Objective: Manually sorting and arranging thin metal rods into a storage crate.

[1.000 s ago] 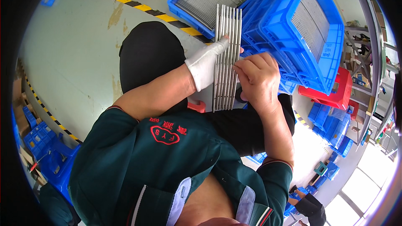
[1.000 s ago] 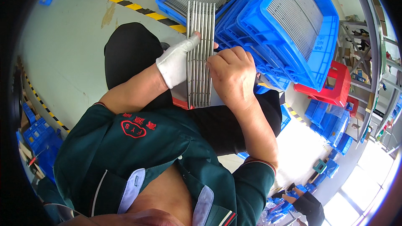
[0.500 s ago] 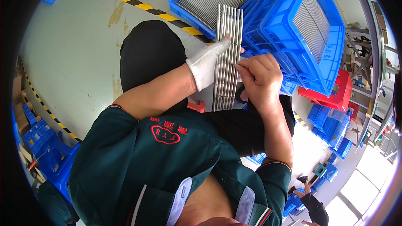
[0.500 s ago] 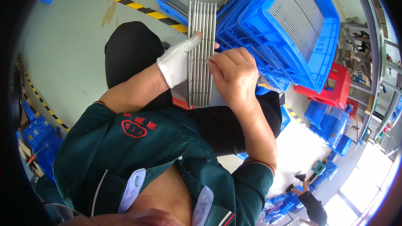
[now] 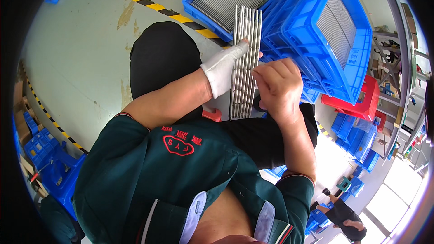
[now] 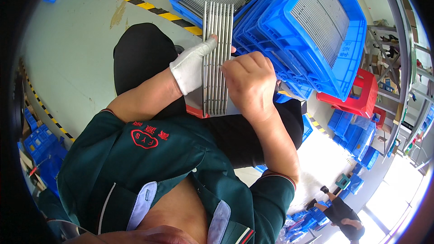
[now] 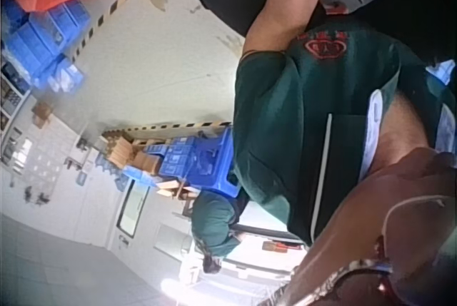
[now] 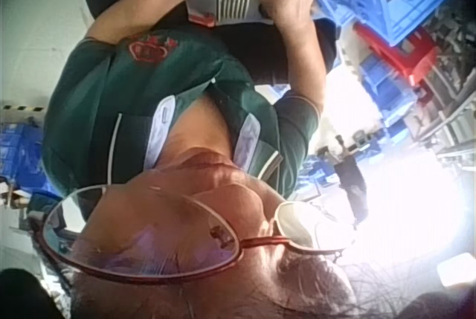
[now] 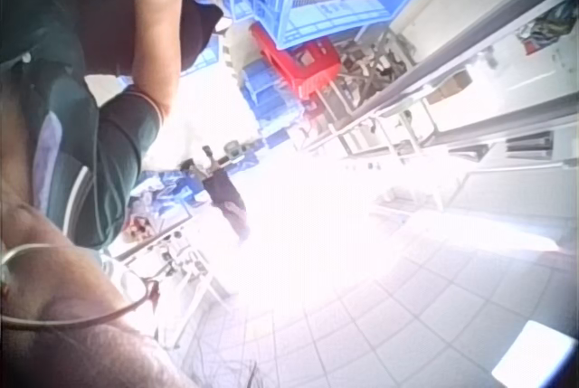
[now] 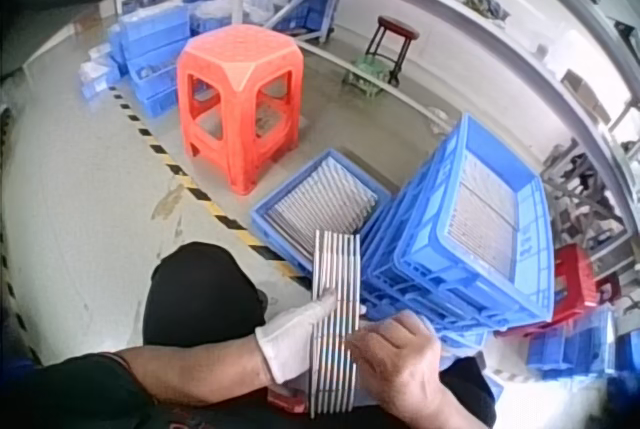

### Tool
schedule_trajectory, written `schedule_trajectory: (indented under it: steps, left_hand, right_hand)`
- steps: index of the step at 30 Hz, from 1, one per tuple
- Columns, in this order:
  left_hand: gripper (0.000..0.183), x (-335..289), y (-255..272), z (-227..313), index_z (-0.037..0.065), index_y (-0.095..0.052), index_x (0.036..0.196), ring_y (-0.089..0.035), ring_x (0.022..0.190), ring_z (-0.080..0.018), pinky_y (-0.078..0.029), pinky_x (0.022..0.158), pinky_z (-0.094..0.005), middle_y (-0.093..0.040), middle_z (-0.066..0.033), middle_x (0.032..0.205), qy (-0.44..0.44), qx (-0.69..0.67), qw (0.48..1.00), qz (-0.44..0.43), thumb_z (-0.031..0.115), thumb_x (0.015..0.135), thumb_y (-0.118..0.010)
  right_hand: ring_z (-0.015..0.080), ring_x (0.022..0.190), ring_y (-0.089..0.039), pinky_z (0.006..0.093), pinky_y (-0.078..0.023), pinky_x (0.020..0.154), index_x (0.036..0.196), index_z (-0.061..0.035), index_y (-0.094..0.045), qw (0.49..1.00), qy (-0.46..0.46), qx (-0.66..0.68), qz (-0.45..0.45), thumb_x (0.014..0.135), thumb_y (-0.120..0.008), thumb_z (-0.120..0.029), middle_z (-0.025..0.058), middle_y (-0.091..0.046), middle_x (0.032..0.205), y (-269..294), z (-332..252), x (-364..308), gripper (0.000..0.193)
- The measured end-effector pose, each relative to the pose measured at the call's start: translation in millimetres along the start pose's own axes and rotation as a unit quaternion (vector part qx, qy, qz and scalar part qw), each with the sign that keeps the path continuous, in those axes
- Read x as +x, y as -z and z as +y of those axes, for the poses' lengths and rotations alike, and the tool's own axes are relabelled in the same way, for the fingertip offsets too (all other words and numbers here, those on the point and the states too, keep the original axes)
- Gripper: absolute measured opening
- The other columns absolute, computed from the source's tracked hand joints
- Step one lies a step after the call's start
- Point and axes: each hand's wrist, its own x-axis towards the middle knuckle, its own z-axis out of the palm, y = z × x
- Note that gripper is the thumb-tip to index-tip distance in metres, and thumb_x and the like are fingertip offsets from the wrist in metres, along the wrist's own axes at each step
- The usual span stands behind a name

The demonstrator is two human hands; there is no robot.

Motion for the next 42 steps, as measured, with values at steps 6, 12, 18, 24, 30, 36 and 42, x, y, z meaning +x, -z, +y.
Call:
schedule_trajectory:
  steps: [6,12,18,24,30,36,42]
  left_hand:
    - [0.041,0.1,-1.2,-0.5,0.003,-0.055,0.113,-0.064,0.084,-0.0194,-0.054,0.076,-0.0338,-0.063,-0.0094,0.097,0.001,-0.002,1.000,-0.006,0.037,0.100,-0.036]
    - [0.042,2.0,1.7,-1.3,0.002,-0.054,0.113,-0.064,0.085,-0.0199,-0.054,0.076,-0.0339,-0.063,-0.0103,0.098,0.018,0.009,0.999,-0.032,0.037,0.100,-0.035]
    - [0.040,-2.8,-3.5,1.5,0.003,-0.055,0.112,-0.064,0.085,-0.0193,-0.055,0.076,-0.0339,-0.063,-0.0095,0.098,0.012,0.005,1.000,-0.029,0.036,0.099,-0.037]
    - [0.041,-2.4,-4.4,1.0,0.002,-0.055,0.112,-0.063,0.084,-0.0180,-0.054,0.076,-0.0324,-0.063,-0.0087,0.096,-0.001,-0.003,1.000,-0.025,0.036,0.100,-0.036]
    - [0.042,-1.7,-3.8,1.2,0.001,-0.055,0.111,-0.063,0.083,-0.0177,-0.054,0.076,-0.0313,-0.063,-0.0090,0.095,0.004,0.007,0.999,-0.034,0.036,0.100,-0.034]
    - [0.044,0.0,-4.2,0.3,0.001,-0.055,0.111,-0.064,0.083,-0.0179,-0.054,0.076,-0.0316,-0.063,-0.0095,0.094,-0.005,0.004,1.000,-0.016,0.037,0.100,-0.033]
    - [0.044,-2.1,-6.2,0.5,0.001,-0.055,0.110,-0.064,0.083,-0.0182,-0.054,0.077,-0.0320,-0.063,-0.0097,0.096,0.001,0.009,1.000,-0.023,0.037,0.100,-0.034]
  right_hand:
    - [0.0229,0.067,-0.055,0.0348,-0.044,0.061,0.076,-0.0070,-0.065,0.995,0.047,-0.081,-0.030,0.064,-0.073,-0.007,0.0031,-0.059,0.071,-3.4,1.5,-0.8,0.014]
    - [0.0229,0.066,-0.055,0.0340,-0.044,0.062,0.076,-0.0048,-0.066,0.999,0.036,-0.015,0.021,0.067,-0.072,-0.004,0.0054,-0.061,0.071,2.6,0.6,-1.0,0.011]
    - [0.0247,0.065,-0.055,0.0344,-0.045,0.060,0.073,-0.0029,-0.066,0.994,-0.066,0.089,0.018,0.069,-0.071,-0.004,0.0069,-0.061,0.068,-2.6,2.8,-0.8,0.006]
    - [0.0243,0.066,-0.055,0.0344,-0.046,0.061,0.073,-0.0046,-0.066,0.996,-0.049,0.074,0.024,0.066,-0.072,-0.004,0.0059,-0.061,0.069,-5.4,4.6,-3.0,0.009]
    - [0.0241,0.066,-0.055,0.0332,-0.045,0.060,0.075,-0.0036,-0.067,1.000,0.020,0.024,0.004,0.063,-0.074,-0.004,0.0062,-0.060,0.070,-6.2,2.2,0.6,0.014]
    - [0.0226,0.067,-0.055,0.0320,-0.044,0.060,0.076,-0.0030,-0.067,0.998,-0.027,0.063,0.015,0.066,-0.072,-0.002,0.0058,-0.060,0.070,2.1,-0.5,0.4,0.011]
    - [0.0225,0.068,-0.055,0.0318,-0.045,0.061,0.077,-0.0025,-0.067,0.993,-0.047,0.105,0.015,0.067,-0.073,-0.002,0.0064,-0.060,0.070,-4.0,1.9,-1.1,0.011]
